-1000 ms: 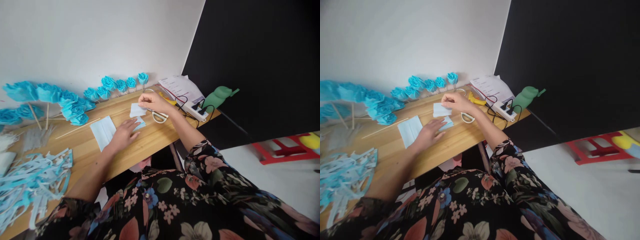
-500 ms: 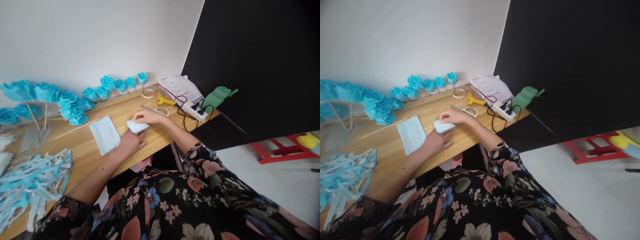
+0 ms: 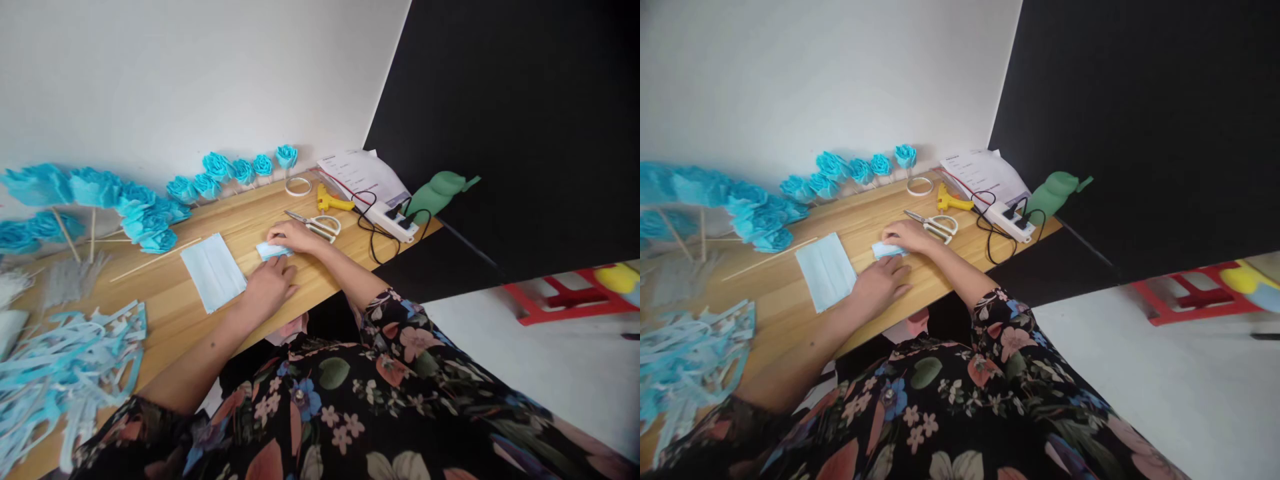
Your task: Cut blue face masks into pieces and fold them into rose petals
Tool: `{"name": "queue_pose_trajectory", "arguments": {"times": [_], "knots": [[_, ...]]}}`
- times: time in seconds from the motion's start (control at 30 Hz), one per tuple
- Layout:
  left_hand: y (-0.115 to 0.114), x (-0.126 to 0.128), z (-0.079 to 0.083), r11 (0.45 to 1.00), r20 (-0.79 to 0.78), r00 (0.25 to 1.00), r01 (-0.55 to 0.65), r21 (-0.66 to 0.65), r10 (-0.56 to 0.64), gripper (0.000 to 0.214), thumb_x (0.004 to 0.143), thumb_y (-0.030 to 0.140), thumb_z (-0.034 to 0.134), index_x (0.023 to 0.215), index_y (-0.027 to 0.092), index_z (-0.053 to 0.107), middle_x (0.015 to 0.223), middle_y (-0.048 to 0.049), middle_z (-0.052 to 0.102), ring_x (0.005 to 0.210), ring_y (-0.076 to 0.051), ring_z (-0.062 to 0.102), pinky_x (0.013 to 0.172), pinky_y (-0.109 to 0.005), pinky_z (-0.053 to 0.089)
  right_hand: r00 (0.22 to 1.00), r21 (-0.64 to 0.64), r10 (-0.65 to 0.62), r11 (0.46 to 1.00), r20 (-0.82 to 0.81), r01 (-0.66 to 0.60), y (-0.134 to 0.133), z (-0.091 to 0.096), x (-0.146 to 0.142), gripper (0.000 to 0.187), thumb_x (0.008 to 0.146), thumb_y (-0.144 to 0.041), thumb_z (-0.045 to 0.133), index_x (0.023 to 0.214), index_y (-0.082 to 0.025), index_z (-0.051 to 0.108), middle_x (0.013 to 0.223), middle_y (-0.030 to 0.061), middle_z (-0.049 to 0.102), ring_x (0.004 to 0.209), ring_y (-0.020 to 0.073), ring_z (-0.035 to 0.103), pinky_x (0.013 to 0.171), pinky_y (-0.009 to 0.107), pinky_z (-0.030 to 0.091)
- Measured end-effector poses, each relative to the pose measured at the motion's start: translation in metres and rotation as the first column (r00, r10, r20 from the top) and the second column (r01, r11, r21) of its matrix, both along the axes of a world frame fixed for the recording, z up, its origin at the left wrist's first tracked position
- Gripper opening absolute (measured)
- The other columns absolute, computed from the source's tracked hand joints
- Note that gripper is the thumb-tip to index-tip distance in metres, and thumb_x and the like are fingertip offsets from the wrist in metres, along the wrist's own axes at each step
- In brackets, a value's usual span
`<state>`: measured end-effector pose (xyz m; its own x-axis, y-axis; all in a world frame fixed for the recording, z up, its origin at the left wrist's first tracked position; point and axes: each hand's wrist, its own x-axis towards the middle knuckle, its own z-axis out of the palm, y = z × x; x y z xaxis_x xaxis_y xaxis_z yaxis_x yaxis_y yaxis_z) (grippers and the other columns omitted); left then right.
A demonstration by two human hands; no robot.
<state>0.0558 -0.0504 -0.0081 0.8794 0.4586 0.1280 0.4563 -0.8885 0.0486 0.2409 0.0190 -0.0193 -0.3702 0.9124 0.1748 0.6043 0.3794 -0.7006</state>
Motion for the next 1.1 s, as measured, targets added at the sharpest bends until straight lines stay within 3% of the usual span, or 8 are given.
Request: {"name": "queue_pose_trajectory", "arguments": {"times": [0.13,0.23,0.37,0.63,0.7,0.8,0.93,1.1], "knots": [[0.005,-0.001,0.002,0.999,0.250,0.968,-0.036,0.007,0.033,0.026,0.100,0.025,0.048,0.088,0.016,0.069,0.092,-0.0109,0.070,0.089,-0.027,0.061,0.082,-0.041,0.052,0.999,0.055,0.013,0.998,0.038,-0.015,0.004,-0.006,-0.001,0.009,0.089,-0.017,0.067,0.085,-0.016,0.075,0.092,0.0043,0.074,0.088,0.0150,0.062,0.079,0.025,0.036],[0.013,-0.003,-0.003,0.990,0.400,0.910,-0.133,0.039,0.107,0.022,0.098,0.024,0.049,0.096,0.015,0.070,0.110,-0.0154,0.069,0.100,-0.030,0.061,0.087,-0.044,0.052,0.998,0.086,0.026,0.996,0.064,-0.031,0.007,-0.010,-0.002,0.010,0.089,-0.016,0.066,0.084,-0.016,0.075,0.092,0.0041,0.073,0.090,0.0156,0.062,0.079,0.025,0.037],[0.021,-0.006,-0.018,0.991,0.362,0.924,-0.133,0.002,0.123,0.026,0.097,0.028,0.051,0.107,0.013,0.069,0.126,-0.0184,0.067,0.110,-0.033,0.063,0.094,-0.047,0.053,0.994,0.094,0.054,0.994,0.093,-0.063,0.007,-0.008,0.000,0.011,0.092,-0.019,0.063,0.088,-0.017,0.073,0.095,0.0052,0.073,0.091,0.0163,0.062,0.079,0.026,0.036],[0.021,-0.004,-0.026,0.995,0.273,0.962,-0.046,0.087,0.021,0.032,0.099,0.027,0.044,0.100,0.012,0.073,0.116,-0.0177,0.072,0.103,-0.033,0.066,0.092,-0.045,0.055,0.967,0.088,0.070,0.992,0.247,-0.094,0.001,0.008,-0.002,0.011,0.094,-0.020,0.062,0.091,-0.016,0.071,0.100,0.0063,0.074,0.093,0.0177,0.064,0.076,0.027,0.037],[0.021,-0.003,-0.025,0.995,0.233,0.972,-0.033,0.092,0.010,0.034,0.099,0.027,0.044,0.098,0.011,0.074,0.117,-0.0192,0.072,0.103,-0.034,0.065,0.091,-0.048,0.055,0.932,0.101,0.043,0.991,0.359,-0.084,0.002,0.015,-0.007,0.009,0.092,-0.019,0.065,0.096,-0.016,0.072,0.106,0.0084,0.074,0.099,0.0202,0.066,0.078,0.028,0.039],[0.022,-0.003,-0.025,0.995,0.209,0.978,-0.025,0.097,0.004,0.035,0.098,0.028,0.044,0.098,0.010,0.074,0.116,-0.0217,0.071,0.104,-0.036,0.065,0.092,-0.050,0.055,0.828,0.082,0.031,0.992,0.560,-0.093,0.005,0.030,-0.019,0.022,0.090,-0.020,0.068,0.110,-0.013,0.071,0.118,0.0147,0.073,0.109,0.0255,0.067,0.083,0.031,0.044],[0.023,-0.003,-0.026,0.989,0.212,0.977,-0.011,0.146,-0.021,0.036,0.098,0.029,0.045,0.101,0.009,0.074,0.115,-0.0222,0.072,0.103,-0.035,0.065,0.092,-0.049,0.056,0.680,-0.035,0.055,0.998,0.731,-0.043,0.008,0.052,-0.034,0.028,0.089,-0.019,0.067,0.114,-0.009,0.071,0.111,0.0194,0.076,0.104,0.0308,0.071,0.078,0.036,0.049],[0.022,-0.004,-0.026,0.990,0.239,0.971,-0.024,0.136,-0.009,0.033,0.098,0.030,0.048,0.100,0.011,0.075,0.115,-0.0209,0.072,0.105,-0.034,0.065,0.092,-0.047,0.055,0.684,-0.127,0.100,0.992,0.723,-0.012,0.009,0.059,-0.040,0.019,0.083,-0.015,0.064,0.098,-0.011,0.075,0.103,0.0167,0.078,0.095,0.0278,0.072,0.070,0.032,0.046]]}}
